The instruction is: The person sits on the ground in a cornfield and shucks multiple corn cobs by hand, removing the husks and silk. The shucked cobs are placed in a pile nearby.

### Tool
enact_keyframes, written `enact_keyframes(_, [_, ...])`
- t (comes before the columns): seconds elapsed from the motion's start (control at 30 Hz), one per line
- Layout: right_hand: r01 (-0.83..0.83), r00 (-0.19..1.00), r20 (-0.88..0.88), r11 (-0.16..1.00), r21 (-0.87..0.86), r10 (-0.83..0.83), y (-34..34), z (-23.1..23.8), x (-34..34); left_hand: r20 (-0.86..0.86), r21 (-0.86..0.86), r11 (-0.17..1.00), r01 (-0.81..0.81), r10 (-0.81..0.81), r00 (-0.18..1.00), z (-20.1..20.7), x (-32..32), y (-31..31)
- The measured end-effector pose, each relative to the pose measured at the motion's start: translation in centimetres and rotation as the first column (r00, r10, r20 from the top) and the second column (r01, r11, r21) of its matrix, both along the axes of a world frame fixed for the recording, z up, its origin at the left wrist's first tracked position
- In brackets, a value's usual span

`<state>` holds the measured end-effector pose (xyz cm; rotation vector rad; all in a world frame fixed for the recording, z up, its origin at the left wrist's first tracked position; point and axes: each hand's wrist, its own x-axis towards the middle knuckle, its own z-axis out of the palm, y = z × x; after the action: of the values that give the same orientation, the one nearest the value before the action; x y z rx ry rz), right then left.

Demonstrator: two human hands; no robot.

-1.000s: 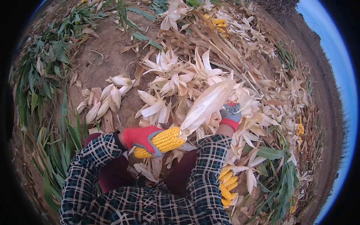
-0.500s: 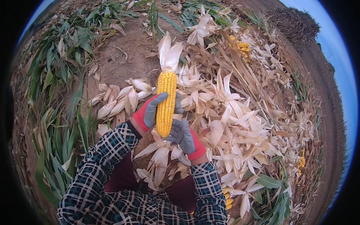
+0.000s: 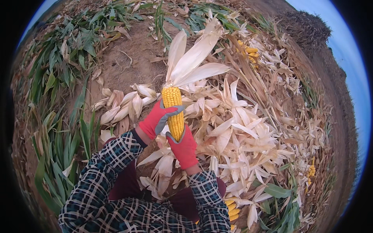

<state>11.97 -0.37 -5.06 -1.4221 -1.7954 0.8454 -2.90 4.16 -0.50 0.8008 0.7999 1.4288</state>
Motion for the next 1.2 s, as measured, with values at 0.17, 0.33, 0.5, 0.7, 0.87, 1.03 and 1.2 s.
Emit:
enact_keyframes(0.17, [-0.476,0.727,-0.686,0.690,-0.545,-0.040,-1.1,2.6,0.6,0.311,-0.046,0.940,0.338,-0.308,0.899,0.2,-1.2,-0.6])
enact_keyframes(0.33, [-0.059,0.992,-0.123,0.989,-0.136,0.042,-0.8,0.4,-0.1,0.019,-0.082,0.992,0.093,-0.091,0.996,-0.9,0.6,-0.4])
enact_keyframes(0.5, [-0.311,0.922,-0.332,0.892,-0.328,0.200,2.5,1.6,4.8,0.075,-0.165,0.966,0.197,-0.187,0.980,-2.7,-0.6,0.1])
enact_keyframes(0.7, [0.063,0.666,-0.741,0.996,-0.060,-0.087,6.5,3.5,9.1,0.424,-0.113,0.732,0.672,-0.576,0.699,-1.8,-0.1,-1.8])
enact_keyframes(0.87, [-0.142,0.666,-0.745,0.987,-0.074,0.040,6.4,4.2,7.6,0.228,-0.245,0.603,0.759,-0.726,0.649,-1.5,1.5,-3.6])
enact_keyframes(1.03, [-0.109,0.631,-0.766,0.964,-0.242,-0.121,5.9,4.2,5.9,0.197,-0.313,0.560,0.767,-0.752,0.629,-1.9,2.3,-4.0])
enact_keyframes(1.2, [0.220,0.550,-0.753,0.932,-0.287,-0.361,8.0,1.4,6.9,-0.708,-0.169,0.845,0.507,-0.462,0.534,-5.8,2.3,-3.6])
